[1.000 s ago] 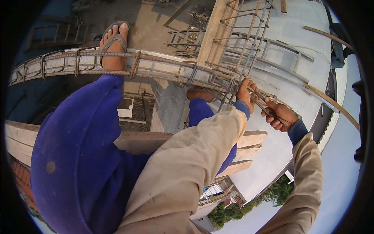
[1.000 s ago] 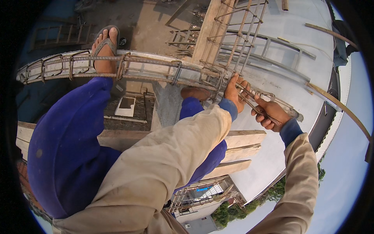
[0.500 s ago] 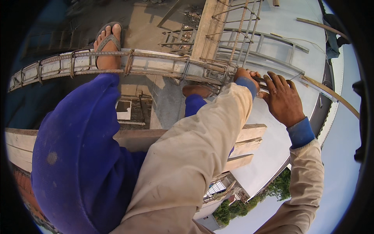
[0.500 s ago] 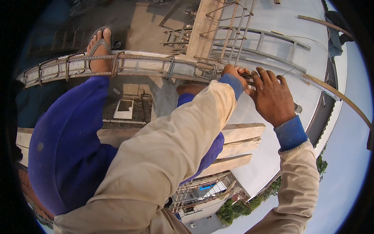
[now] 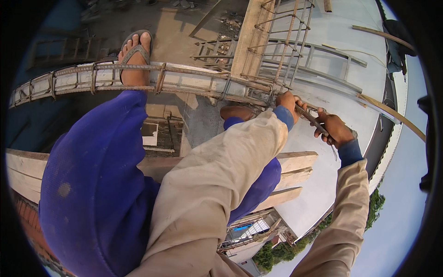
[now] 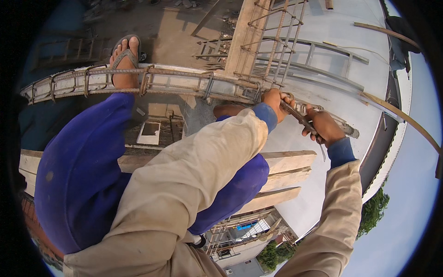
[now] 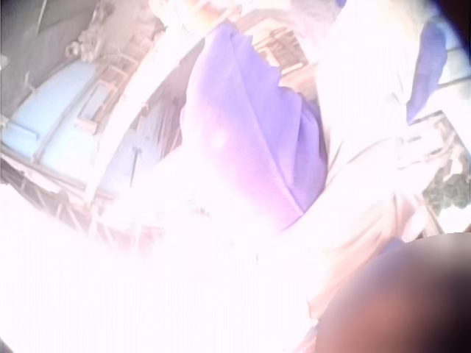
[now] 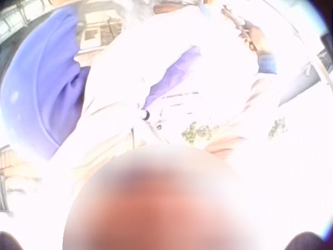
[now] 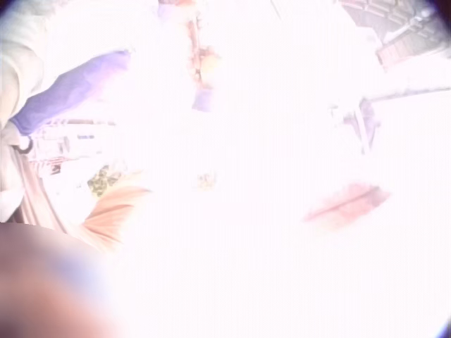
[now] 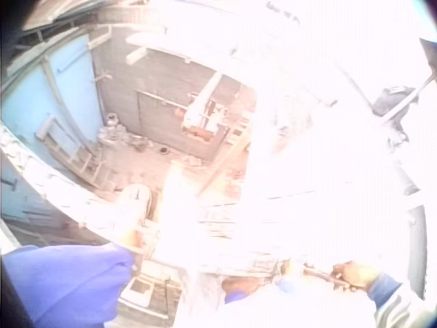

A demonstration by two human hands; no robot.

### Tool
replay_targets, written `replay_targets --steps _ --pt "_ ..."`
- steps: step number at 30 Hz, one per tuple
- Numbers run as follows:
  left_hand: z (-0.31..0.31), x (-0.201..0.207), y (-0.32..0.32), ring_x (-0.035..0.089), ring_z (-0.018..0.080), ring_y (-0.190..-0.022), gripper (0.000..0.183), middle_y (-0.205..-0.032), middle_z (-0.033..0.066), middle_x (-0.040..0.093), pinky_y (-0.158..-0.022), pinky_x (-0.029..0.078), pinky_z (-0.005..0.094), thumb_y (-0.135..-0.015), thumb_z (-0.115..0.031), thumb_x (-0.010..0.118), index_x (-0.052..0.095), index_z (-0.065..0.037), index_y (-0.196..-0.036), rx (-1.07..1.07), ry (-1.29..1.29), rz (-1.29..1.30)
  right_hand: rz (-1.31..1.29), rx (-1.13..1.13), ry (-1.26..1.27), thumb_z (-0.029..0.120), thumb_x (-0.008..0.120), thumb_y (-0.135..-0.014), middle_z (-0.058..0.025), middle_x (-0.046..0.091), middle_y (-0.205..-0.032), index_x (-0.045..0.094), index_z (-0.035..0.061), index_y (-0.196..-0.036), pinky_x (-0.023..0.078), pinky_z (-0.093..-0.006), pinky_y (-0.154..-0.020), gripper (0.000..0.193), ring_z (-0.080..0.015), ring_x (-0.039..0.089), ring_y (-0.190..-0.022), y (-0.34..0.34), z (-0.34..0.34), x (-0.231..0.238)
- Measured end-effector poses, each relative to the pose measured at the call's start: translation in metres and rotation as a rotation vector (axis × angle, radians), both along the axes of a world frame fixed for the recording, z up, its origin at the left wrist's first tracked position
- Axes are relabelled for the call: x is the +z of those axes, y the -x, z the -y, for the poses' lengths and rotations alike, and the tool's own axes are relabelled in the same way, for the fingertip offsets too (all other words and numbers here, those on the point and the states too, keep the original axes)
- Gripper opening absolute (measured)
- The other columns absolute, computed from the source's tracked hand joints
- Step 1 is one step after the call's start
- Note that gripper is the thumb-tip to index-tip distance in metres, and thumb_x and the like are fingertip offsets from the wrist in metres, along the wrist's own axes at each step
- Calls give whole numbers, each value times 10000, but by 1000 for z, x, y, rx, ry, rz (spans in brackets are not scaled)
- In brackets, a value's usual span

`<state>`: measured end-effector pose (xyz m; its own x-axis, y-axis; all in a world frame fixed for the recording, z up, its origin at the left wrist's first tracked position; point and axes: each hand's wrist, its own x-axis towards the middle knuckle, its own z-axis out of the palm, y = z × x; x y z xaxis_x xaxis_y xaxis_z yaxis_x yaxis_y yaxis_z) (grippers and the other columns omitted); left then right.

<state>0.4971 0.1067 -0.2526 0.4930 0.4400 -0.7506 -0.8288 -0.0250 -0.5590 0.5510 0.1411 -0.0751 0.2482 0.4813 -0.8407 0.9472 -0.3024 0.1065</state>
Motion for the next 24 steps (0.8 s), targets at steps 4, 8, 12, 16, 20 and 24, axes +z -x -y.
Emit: replay_targets --steps 4,8,12,16,20,24 --pt "-32 9 0 674 251 -659 225 -845 146 669 -538 569 361 -993 -192 533 621 14 -1014 -721 308 -418 -136 484 -217 694 517 -999 -98 599 -617 686 -71 -1158 515 -328 -566 799 -183 635 -525 -2 43 2" --pt "26 -19 -13 705 253 -645 291 -814 134 730 -496 563 351 -1004 -252 587 684 22 -1012 -471 -235 -619 -359 -254 -47 543 544 -1050 -53 635 -710 690 -46 -1059 443 -230 -443 608 -128 636 -554 -24 84 -20" --pt "52 -26 -5 677 233 -631 283 -759 93 633 -523 563 406 -1031 -318 543 585 -46 -1100 -345 -349 -445 -894 -1078 82 383 501 -1100 -114 722 -855 635 -31 -1198 511 -193 -440 446 -157 711 -635 -42 106 -45" --pt "58 -18 13 684 224 -639 290 -752 81 626 -527 571 429 -1075 -340 483 576 -67 -1101 -423 -392 -515 -943 -976 180 320 406 -1126 -241 736 -1126 587 -33 -1248 665 -283 -636 415 -285 776 -926 -39 126 -56" --pt "71 -30 25 702 231 -694 301 -831 60 651 -548 588 369 -1089 -344 500 606 -72 -1015 -439 -413 -557 -941 -915 -64 264 382 -1123 -269 706 -1200 543 -19 -1254 654 -321 -745 351 -313 753 -1019 -28 146 -56" --pt "91 -61 48 687 178 -685 284 -826 49 675 -556 593 309 -1085 -305 533 659 -65 -1003 -482 -551 -398 -1043 -1041 -123 278 419 -1110 -280 666 -1282 566 35 -1076 600 -403 -922 286 -362 689 -1164 -33 167 -62"
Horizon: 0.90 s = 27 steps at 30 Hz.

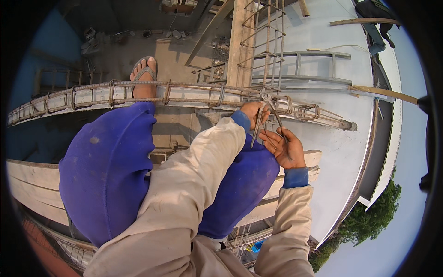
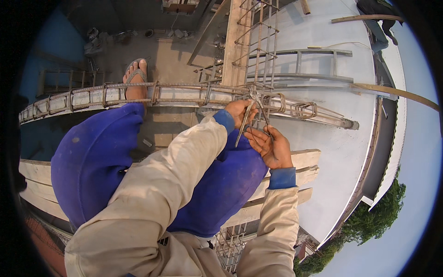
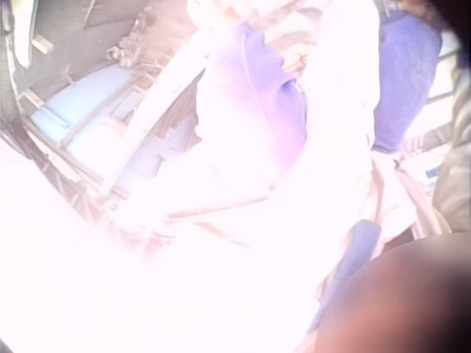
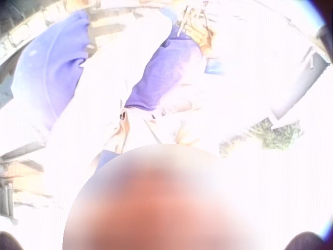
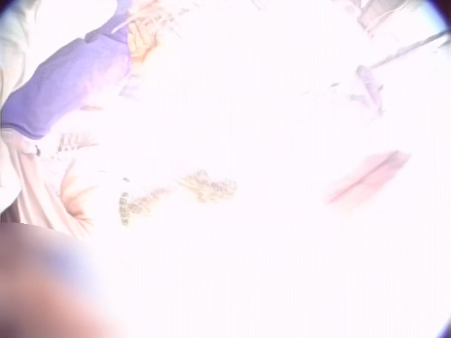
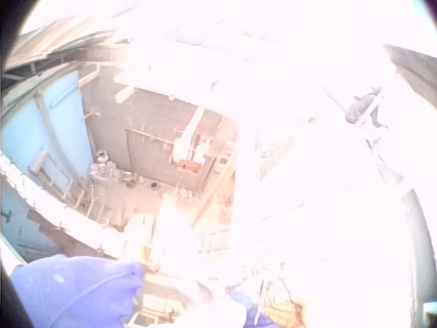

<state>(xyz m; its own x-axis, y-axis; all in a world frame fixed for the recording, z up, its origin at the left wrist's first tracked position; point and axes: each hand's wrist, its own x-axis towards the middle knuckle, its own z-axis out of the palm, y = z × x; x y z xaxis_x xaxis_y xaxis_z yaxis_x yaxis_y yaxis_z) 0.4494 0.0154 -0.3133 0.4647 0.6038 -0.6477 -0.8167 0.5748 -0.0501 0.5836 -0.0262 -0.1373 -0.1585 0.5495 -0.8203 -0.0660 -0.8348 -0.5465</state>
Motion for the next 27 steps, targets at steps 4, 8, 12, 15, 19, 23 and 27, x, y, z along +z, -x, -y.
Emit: replay_targets --steps 4,8,12,15,19,23,27 --pt "20 -9 28 668 138 -664 316 -817 42 691 -563 598 260 -1069 -338 587 673 -36 -1031 -98 -190 261 -172 -115 -158 305 489 -1090 -292 604 -1383 570 63 -995 541 -442 -1027 272 -376 595 -1311 -20 30 1" --pt "22 52 8 654 121 -665 325 -836 45 683 -592 603 249 -1067 -330 602 660 -10 -1071 -43 -346 204 -63 -32 -431 365 559 -1074 -287 590 -1410 563 63 -984 530 -420 -1036 315 -364 561 -1358 -41 70 22" --pt "39 159 -49 668 155 -677 270 -866 55 698 -677 598 261 -1060 -269 609 690 -13 -1039 -109 -658 -82 -14 -7 -546 447 561 -1068 -266 588 -1405 540 67 -962 582 -371 -908 395 -326 605 -1311 -63 118 46" --pt "75 213 -63 674 227 -674 244 -808 110 700 -682 567 346 -1006 -230 643 701 6 -985 -206 -1128 -715 -44 -112 -649 409 520 -1093 -178 640 -1198 516 83 -966 585 -423 -879 350 -296 637 -1227 -72 146 52" --pt "110 249 -52 651 307 -658 260 -749 178 674 -678 523 444 -941 -228 681 685 30 -972 57 -1305 -1077 -44 -192 -1123 391 458 -1118 -177 604 -1244 490 62 -953 498 -504 -1025 370 -302 565 -1277 -44 181 52" --pt "117 272 -16 627 175 -701 247 -785 86 673 -679 513 368 -1013 -236 610 677 1 -1023 18 -983 -621 -75 -261 -1297 402 461 -1113 -278 470 -1505 487 58 -1006 397 -538 -1143 361 -397 464 -1416 1 178 60" --pt "79 322 65 571 95 -728 241 -788 23 643 -673 471 285 -1035 -224 585 683 -4 -1018 566 -1022 -1147 -489 -457 -1120 396 474 -1110 -179 589 -1289 458 99 -1101 543 -468 -914 298 -303 635 -1103 17 141 62"
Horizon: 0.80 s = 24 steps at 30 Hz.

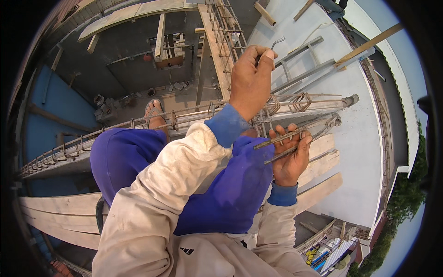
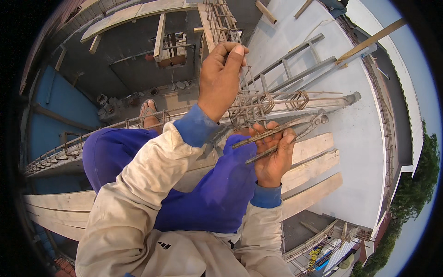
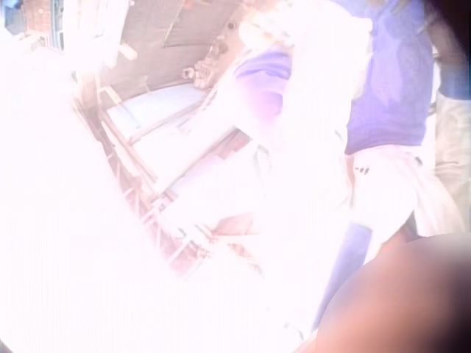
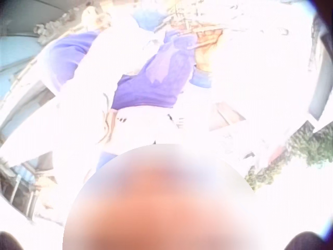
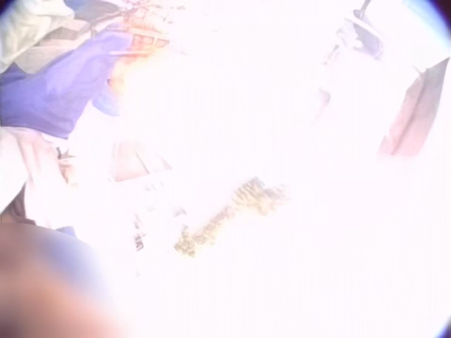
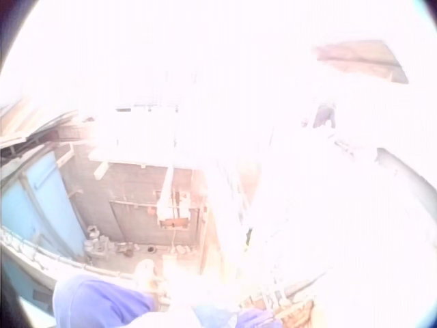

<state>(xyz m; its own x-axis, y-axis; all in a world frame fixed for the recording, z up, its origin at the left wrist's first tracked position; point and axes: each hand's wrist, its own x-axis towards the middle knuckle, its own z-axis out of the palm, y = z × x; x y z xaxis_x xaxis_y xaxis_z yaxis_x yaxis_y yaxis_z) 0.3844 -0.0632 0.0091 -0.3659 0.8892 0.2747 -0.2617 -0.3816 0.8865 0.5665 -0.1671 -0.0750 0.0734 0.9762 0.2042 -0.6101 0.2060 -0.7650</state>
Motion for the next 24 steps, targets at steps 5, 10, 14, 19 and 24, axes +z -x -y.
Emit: replay_targets --steps 5,10,14,19,24 --pt "-1 107 127 582 88 -844 224 -941 7 665 -754 456 236 -1021 -172 648 705 -47 -1198 135 -283 21 264 45 661 291 478 -1115 -93 631 -901 463 99 -1191 543 -366 -569 207 -173 592 -654 14 -91 -57" --pt "48 133 189 488 42 -651 187 -876 -19 637 -563 363 177 -1029 -137 628 697 -41 -1174 194 -234 -251 679 -13 857 247 509 -1093 -109 653 -844 495 65 -1292 525 -363 -501 270 -206 597 -589 40 -133 -159" --pt "71 89 209 427 -7 -612 246 -920 -43 663 -514 301 158 -1057 -167 584 680 -69 -1261 219 -110 -215 580 -60 778 235 519 -1070 -181 697 -932 391 22 -1506 540 -429 -526 502 -256 652 -620 48 -141 -206" --pt "85 64 231 435 -3 -637 234 -907 -38 671 -533 318 160 -1054 -165 590 685 -74 -1247 338 -79 -81 1227 -328 632 240 535 -1053 -254 725 -1006 373 0 -1523 566 -507 -649 551 -334 724 -746 48 -154 -217" --pt "77 64 234 458 1 -662 239 -901 -21 666 -550 339 159 -1052 -149 597 682 -37 -1244 253 -172 -143 1467 -340 455 208 553 -1038 -245 738 -913 428 -19 -1483 558 -454 -599 515 -319 707 -624 55 -151 -226"
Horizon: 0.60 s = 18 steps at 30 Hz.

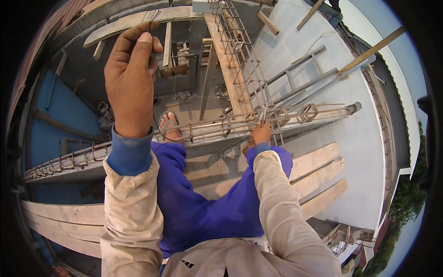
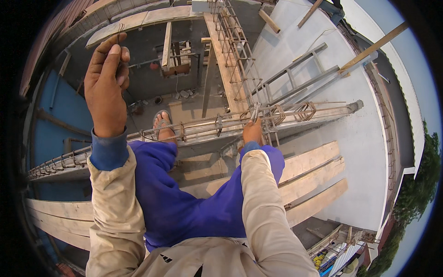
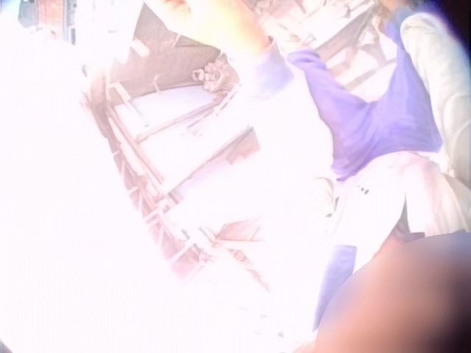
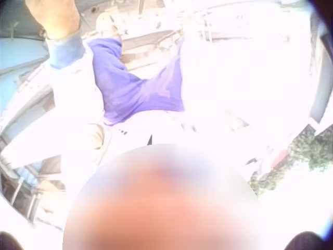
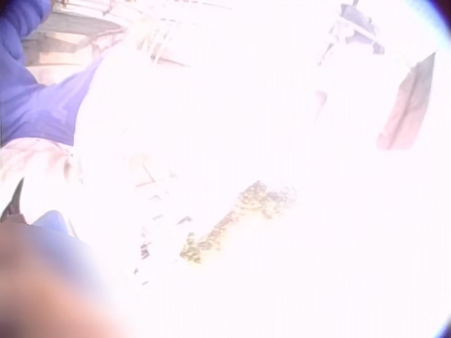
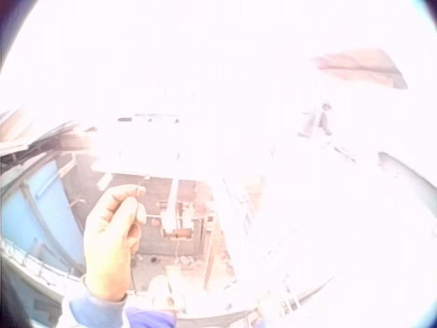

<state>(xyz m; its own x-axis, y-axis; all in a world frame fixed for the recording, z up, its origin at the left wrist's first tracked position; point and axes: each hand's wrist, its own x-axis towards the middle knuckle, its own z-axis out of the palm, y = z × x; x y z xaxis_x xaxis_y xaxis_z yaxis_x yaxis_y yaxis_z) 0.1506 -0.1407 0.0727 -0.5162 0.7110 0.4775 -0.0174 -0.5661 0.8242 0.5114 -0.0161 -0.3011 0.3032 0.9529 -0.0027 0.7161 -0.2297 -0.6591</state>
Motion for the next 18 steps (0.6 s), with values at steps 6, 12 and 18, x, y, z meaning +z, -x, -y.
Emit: replay_targets --steps 6,12,18 --pt "-2 -7 13 545 25 -703 259 -904 4 681 -619 442 176 -1034 -134 621 666 -8 -1256 0 -54 -56 -178 -88 71 147 573 -1014 -151 727 -780 419 30 -1522 513 -394 -455 544 -222 634 -500 4 4 -2" --pt "-8 -7 16 411 -3 -624 320 -953 -23 664 -509 268 167 -1069 -175 583 665 -81 -1363 69 32 -117 -92 -75 201 170 552 -991 -303 721 -1104 465 -4 -1489 554 -514 -870 535 -468 704 -1010 2 4 12" --pt "-9 -10 7 519 35 -659 182 -878 -21 638 -576 396 161 -1030 -133 633 690 -32 -1171 -105 -17 102 428 174 -136 139 581 -984 -243 747 -979 500 -2 -1482 586 -431 -755 524 -355 753 -807 -7 6 -12"
